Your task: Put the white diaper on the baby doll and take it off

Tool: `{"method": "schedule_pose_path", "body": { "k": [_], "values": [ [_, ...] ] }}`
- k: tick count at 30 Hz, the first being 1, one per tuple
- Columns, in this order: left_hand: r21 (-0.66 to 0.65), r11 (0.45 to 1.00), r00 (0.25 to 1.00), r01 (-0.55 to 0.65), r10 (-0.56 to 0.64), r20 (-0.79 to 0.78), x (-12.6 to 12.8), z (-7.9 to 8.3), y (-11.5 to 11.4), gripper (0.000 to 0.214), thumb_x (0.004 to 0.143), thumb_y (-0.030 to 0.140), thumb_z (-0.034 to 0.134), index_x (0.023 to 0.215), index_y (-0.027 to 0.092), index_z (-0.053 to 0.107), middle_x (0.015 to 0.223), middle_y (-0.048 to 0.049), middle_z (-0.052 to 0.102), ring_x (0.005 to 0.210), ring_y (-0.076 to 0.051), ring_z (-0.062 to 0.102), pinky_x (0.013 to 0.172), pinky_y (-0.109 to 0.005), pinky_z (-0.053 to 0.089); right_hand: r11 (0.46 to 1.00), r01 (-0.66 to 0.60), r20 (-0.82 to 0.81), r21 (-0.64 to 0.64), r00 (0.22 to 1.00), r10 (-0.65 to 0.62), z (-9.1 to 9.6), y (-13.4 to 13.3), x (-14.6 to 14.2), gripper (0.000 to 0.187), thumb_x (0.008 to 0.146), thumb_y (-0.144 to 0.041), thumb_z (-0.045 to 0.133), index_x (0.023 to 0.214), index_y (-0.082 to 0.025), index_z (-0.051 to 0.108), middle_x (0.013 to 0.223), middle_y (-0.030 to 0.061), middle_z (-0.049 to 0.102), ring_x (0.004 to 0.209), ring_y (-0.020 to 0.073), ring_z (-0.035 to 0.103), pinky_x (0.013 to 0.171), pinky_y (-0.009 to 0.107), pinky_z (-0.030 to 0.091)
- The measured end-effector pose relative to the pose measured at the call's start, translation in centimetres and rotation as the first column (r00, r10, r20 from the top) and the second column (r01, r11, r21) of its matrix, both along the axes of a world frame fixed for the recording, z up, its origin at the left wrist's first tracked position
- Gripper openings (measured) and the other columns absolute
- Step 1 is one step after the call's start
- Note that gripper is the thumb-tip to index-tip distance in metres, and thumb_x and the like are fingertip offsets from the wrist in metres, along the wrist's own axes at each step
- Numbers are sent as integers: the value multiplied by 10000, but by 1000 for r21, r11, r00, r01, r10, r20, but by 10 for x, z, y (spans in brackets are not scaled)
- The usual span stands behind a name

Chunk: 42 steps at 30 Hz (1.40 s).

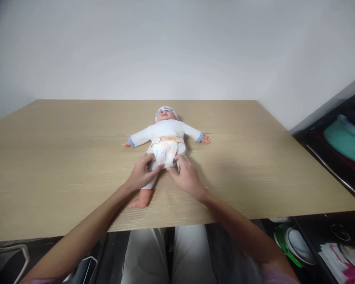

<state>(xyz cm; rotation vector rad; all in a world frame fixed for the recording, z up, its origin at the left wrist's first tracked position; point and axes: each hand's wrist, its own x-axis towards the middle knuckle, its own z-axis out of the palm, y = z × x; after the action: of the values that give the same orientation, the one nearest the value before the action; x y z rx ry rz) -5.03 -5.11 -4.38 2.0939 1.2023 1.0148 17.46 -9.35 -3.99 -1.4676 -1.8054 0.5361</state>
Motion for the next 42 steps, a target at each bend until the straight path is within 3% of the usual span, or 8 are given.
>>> {"method": "schedule_pose_path", "body": {
  "k": [8, 12, 17, 23, 27, 31, 37, 42],
  "values": [
    [-359, 926, 834, 120, 102, 543, 5, -12, 7, 593, 808, 574, 907, 985, 261, 435, 852, 47, 575, 776, -150, 584, 734, -287, 509, 993, 115, -163, -23, 980, -117, 7, 7, 16, 285, 948, -474, 778, 1040, -261, 613, 1054, 38, 823, 729, 200, 679, 732, 357, 506],
    [-368, 930, 831, -11, 213, 514, 5, -15, 1, 617, 747, 561, 957, 1082, 245, 546, 935, 5, 688, 865, -183, 674, 826, -324, 560, 997, 72, -115, -1, 991, -71, 13, 6, 19, 179, 984, -425, 778, 981, -265, 698, 1010, 20, 839, 829, 231, 724, 793, 371, 511],
    [-279, 958, 957, -63, 137, 255, 4, -11, -4, 377, 928, 583, 805, 951, 214, 731, 949, -33, 751, 917, -234, 676, 858, -358, 543, 997, 16, 16, 70, 1000, -17, 5, 6, 14, 119, 991, -356, 789, 941, -262, 737, 1010, 32, 820, 989, 272, 707, 911, 400, 498],
    [-407, 912, 888, 56, 140, 437, 6, -7, 0, 411, 876, 600, 848, 902, 201, 755, 891, -16, 729, 849, -211, 653, 773, -321, 520, 987, 72, 47, 147, 996, -80, -7, 6, 12, 115, 1018, -375, 768, 1015, -260, 776, 1154, 76, 761, 1106, 304, 647, 1012, 472, 497],
    [-435, 901, 865, 4, 215, 453, 7, -7, -1, 447, 800, 612, 908, 799, 200, 733, 819, -12, 718, 766, -187, 624, 704, -307, 501, 977, 98, 29, 188, 994, -106, -6, 7, 15, 113, 997, -370, 791, 1019, -260, 810, 1220, 112, 681, 1166, 326, 623, 1055, 529, 526],
    [-438, 898, 858, -47, 260, 443, 0, -7, -8, 503, 741, 619, 948, 970, 204, 779, 972, -71, 815, 886, -259, 724, 803, -373, 573, 983, 6, 8, 184, 1000, -7, -3, 0, 24, 114, 1015, -332, 746, 1090, -266, 802, 1213, 102, 658, 1193, 309, 637, 1081, 520, 551],
    [-77, 970, 963, -231, 240, 125, -49, -10, 2, 384, 1013, 585, 698, 1211, 259, 745, 1307, -103, 796, 1149, -317, 722, 1090, -503, 508, 974, -33, -7, 223, 999, 35, -9, 11, 70, 223, 1064, -286, 606, 1255, -262, 719, 1218, 92, 696, 1096, 276, 679, 990, 446, 576],
    [328, 890, 895, -318, 395, -205, -65, -18, 77, 628, 1019, 593, 632, 1513, 208, 573, 1608, -200, 598, 1471, -425, 515, 1262, -584, 305, 925, 122, 325, 360, 913, -247, -20, 98, 94, 450, 1045, -363, 606, 1449, -169, 638, 1468, 205, 651, 1309, 396, 580, 1134, 550, 438]
  ]
}}
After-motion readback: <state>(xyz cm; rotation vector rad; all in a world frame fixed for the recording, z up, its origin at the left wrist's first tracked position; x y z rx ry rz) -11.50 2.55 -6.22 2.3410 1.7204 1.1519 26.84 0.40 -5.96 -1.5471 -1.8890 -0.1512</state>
